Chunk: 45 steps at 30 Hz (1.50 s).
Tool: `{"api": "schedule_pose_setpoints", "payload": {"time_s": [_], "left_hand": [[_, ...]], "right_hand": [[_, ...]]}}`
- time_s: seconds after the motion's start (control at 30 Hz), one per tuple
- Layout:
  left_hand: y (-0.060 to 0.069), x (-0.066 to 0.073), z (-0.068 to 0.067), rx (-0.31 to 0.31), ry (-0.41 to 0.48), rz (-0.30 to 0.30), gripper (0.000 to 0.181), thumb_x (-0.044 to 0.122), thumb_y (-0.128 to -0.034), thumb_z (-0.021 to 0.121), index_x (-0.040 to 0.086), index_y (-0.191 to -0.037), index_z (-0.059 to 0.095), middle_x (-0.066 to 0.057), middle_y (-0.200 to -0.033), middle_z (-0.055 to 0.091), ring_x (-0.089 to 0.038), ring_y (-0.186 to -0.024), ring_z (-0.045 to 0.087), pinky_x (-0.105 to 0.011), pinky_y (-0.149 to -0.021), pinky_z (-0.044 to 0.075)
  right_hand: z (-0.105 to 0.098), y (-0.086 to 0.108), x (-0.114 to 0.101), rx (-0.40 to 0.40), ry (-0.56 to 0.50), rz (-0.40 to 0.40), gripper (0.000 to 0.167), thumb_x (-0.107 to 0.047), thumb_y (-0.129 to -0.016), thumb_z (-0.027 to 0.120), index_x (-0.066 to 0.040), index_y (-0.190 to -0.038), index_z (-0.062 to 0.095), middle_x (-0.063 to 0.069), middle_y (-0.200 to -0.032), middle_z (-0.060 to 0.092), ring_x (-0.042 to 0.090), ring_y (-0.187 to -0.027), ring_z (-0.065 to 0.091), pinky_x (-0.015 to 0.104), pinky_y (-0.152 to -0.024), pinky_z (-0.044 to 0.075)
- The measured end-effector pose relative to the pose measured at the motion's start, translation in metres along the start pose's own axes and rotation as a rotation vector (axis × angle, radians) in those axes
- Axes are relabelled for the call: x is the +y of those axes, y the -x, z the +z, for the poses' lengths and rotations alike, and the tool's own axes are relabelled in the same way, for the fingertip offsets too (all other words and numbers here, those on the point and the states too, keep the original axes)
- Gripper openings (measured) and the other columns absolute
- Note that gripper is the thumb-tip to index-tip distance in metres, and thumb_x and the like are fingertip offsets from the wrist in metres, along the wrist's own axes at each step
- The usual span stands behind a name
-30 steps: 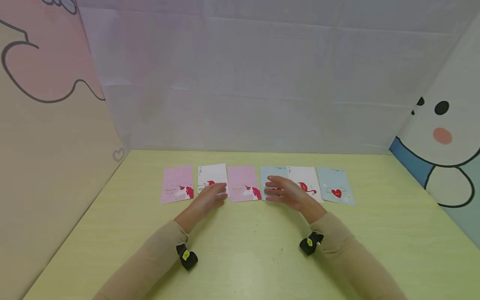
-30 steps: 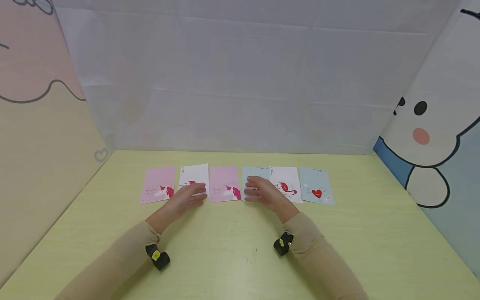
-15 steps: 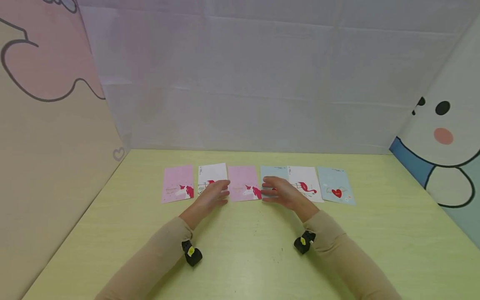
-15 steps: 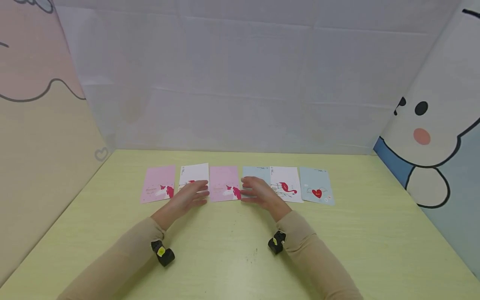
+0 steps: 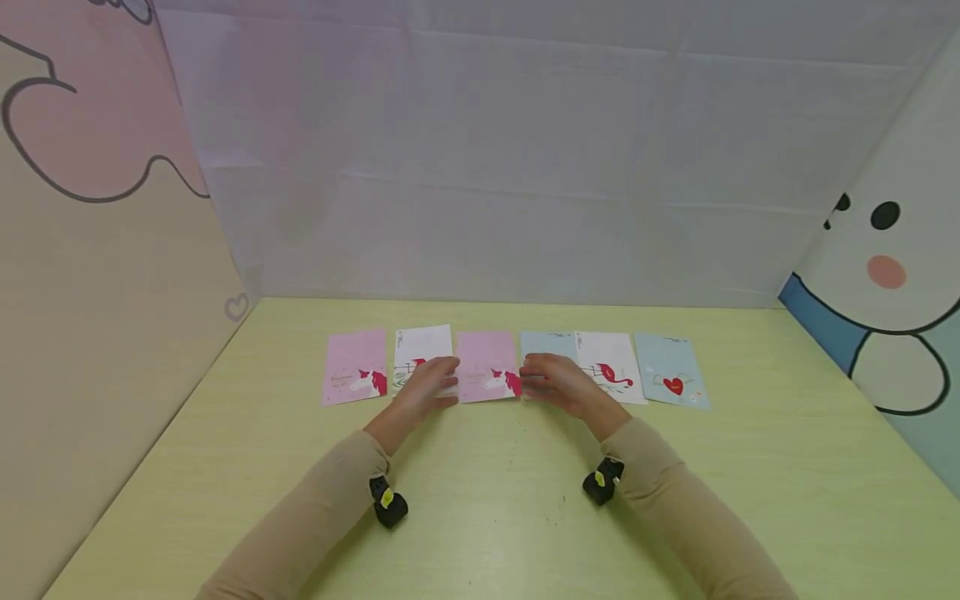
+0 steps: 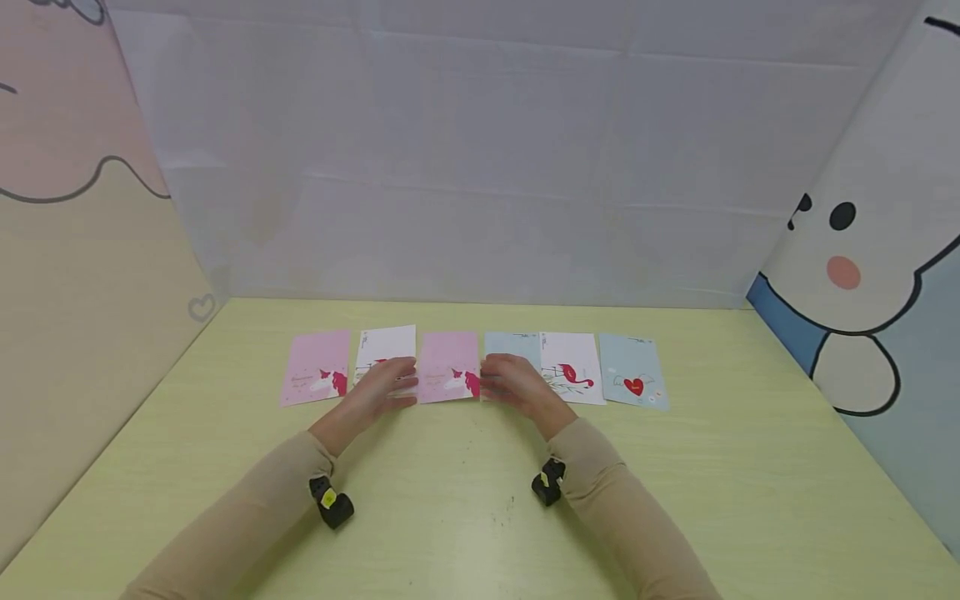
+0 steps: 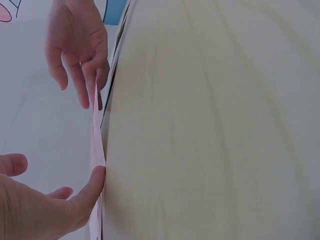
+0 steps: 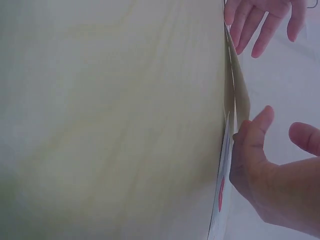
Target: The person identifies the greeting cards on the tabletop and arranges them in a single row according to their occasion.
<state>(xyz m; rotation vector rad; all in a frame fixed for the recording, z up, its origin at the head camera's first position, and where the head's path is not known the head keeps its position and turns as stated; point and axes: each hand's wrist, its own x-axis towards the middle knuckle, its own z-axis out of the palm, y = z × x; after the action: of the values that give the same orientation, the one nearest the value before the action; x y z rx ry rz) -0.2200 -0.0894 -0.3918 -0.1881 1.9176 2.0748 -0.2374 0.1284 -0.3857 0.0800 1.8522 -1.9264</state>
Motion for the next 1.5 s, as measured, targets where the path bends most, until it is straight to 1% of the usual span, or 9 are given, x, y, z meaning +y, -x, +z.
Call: {"api": "schedule_pose_setpoints", "payload": {"time_s": [0.23, 0.43, 0.53, 0.63, 0.77, 0.93, 1.1, 1.27, 1.5], "left_hand": [[-0.003, -0.003, 0.000, 0.005, -0.014, 0.002, 0.049, 0.023, -0.0921, 0.045, -0.006, -0.130, 0.033, -0.022, -0.132, 0.031, -0.034, -0.117, 0.035, -0.042, -0.085, 0.042], [-0.005, -0.008, -0.002, 0.000, -0.030, 0.031, 0.054, 0.030, -0.0898, 0.049, -0.005, -0.128, 0.035, -0.020, -0.127, 0.037, -0.030, -0.111, 0.043, -0.036, -0.078, 0.047], [-0.003, -0.004, -0.002, -0.016, -0.016, 0.031, 0.053, 0.027, -0.0906, 0.049, -0.006, -0.129, 0.034, -0.021, -0.128, 0.035, -0.032, -0.112, 0.042, -0.038, -0.079, 0.047], [-0.002, 0.000, -0.001, -0.004, -0.012, 0.006, 0.046, 0.020, -0.0934, 0.042, -0.006, -0.130, 0.031, -0.022, -0.130, 0.034, -0.034, -0.114, 0.039, -0.041, -0.082, 0.045], [-0.007, -0.003, -0.002, 0.011, -0.034, 0.001, 0.043, 0.018, -0.0940, 0.041, -0.005, -0.130, 0.032, -0.022, -0.126, 0.040, -0.032, -0.110, 0.043, -0.040, -0.080, 0.046], [-0.009, -0.005, -0.004, 0.037, -0.063, -0.005, 0.042, 0.017, -0.0941, 0.040, -0.005, -0.129, 0.034, -0.021, -0.119, 0.047, -0.029, -0.104, 0.048, -0.037, -0.076, 0.048], [-0.009, -0.005, -0.004, 0.086, -0.070, 0.044, 0.040, 0.013, -0.0918, 0.045, -0.004, -0.127, 0.039, -0.020, -0.116, 0.049, -0.029, -0.098, 0.052, -0.036, -0.073, 0.049], [-0.009, -0.004, -0.006, 0.141, -0.087, 0.105, 0.037, 0.005, -0.0883, 0.051, -0.002, -0.125, 0.045, -0.018, -0.107, 0.053, -0.024, -0.085, 0.056, -0.033, -0.067, 0.051], [-0.009, -0.004, -0.009, 0.150, -0.093, 0.141, 0.035, -0.001, -0.0853, 0.053, -0.001, -0.120, 0.049, -0.014, -0.097, 0.052, -0.016, -0.075, 0.055, -0.034, -0.067, 0.051]], "right_hand": [[0.006, -0.005, 0.003, 0.065, 0.130, -0.032, 0.042, -0.004, -0.087, 0.049, 0.003, -0.128, 0.041, 0.012, -0.099, 0.056, 0.015, -0.081, 0.054, 0.021, -0.065, 0.046], [0.008, -0.004, 0.004, 0.066, 0.140, -0.058, 0.042, -0.005, -0.087, 0.052, -0.001, -0.128, 0.043, 0.007, -0.088, 0.057, 0.012, -0.069, 0.052, 0.021, -0.061, 0.046], [0.007, -0.003, 0.005, 0.061, 0.128, -0.071, 0.043, -0.005, -0.087, 0.053, -0.001, -0.128, 0.043, 0.007, -0.088, 0.058, 0.012, -0.069, 0.052, 0.022, -0.061, 0.047], [0.007, -0.001, 0.005, 0.069, 0.119, -0.071, 0.043, -0.005, -0.087, 0.053, -0.003, -0.128, 0.043, 0.008, -0.091, 0.058, 0.014, -0.072, 0.052, 0.023, -0.063, 0.047], [0.008, 0.003, 0.004, 0.073, 0.123, -0.059, 0.042, -0.006, -0.087, 0.054, -0.005, -0.128, 0.044, 0.010, -0.096, 0.058, 0.017, -0.076, 0.054, 0.026, -0.067, 0.047], [0.007, 0.009, 0.005, 0.031, 0.122, -0.071, 0.044, -0.007, -0.087, 0.053, -0.002, -0.130, 0.040, 0.013, -0.102, 0.057, 0.017, -0.079, 0.055, 0.028, -0.069, 0.047], [0.007, 0.013, 0.006, 0.007, 0.123, -0.074, 0.046, -0.007, -0.087, 0.053, -0.002, -0.130, 0.038, 0.014, -0.105, 0.056, 0.018, -0.082, 0.055, 0.030, -0.071, 0.047], [0.009, 0.015, 0.005, 0.014, 0.128, -0.063, 0.047, -0.005, -0.086, 0.054, -0.005, -0.130, 0.040, 0.012, -0.100, 0.057, 0.017, -0.080, 0.057, 0.030, -0.069, 0.048], [0.009, 0.015, 0.008, -0.009, 0.137, -0.078, 0.047, -0.002, -0.086, 0.052, -0.005, -0.132, 0.038, 0.013, -0.098, 0.055, 0.017, -0.077, 0.057, 0.030, -0.068, 0.048]]}}
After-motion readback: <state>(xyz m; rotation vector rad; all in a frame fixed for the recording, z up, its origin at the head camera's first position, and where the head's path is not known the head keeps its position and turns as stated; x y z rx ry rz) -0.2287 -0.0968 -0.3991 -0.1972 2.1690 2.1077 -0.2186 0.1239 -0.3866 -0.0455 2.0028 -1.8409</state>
